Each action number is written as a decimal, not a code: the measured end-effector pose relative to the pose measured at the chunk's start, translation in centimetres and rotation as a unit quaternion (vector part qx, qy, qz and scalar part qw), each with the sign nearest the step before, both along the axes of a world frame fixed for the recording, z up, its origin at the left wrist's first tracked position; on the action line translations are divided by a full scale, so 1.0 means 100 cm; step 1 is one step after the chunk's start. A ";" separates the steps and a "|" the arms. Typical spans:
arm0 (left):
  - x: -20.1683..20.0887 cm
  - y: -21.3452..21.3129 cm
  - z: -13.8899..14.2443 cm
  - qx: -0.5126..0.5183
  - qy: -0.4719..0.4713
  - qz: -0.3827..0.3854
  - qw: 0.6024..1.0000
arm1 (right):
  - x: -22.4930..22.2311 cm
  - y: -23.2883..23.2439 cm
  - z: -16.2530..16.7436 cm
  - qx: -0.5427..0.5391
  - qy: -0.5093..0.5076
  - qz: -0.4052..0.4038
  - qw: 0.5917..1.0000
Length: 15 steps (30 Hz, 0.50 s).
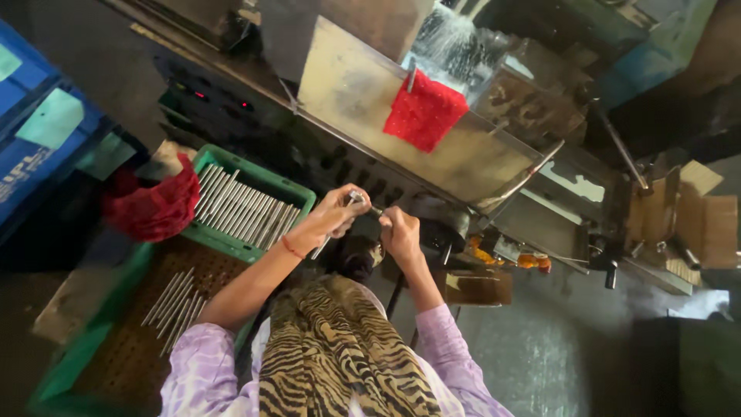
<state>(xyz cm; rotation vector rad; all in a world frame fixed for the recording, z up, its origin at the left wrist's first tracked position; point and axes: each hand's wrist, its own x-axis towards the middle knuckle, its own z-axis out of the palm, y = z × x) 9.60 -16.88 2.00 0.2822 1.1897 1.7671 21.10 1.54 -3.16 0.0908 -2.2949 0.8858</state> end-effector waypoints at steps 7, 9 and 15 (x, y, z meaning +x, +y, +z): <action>0.016 0.041 0.007 0.064 0.313 0.149 0.936 | -0.009 0.034 0.008 0.055 0.079 0.005 0.995; 0.019 0.048 0.011 0.035 0.299 0.135 0.944 | -0.009 0.047 0.017 0.065 0.074 0.011 0.995; 0.012 0.092 0.023 0.044 0.298 0.125 0.945 | -0.001 0.089 0.032 0.070 0.026 -0.013 0.997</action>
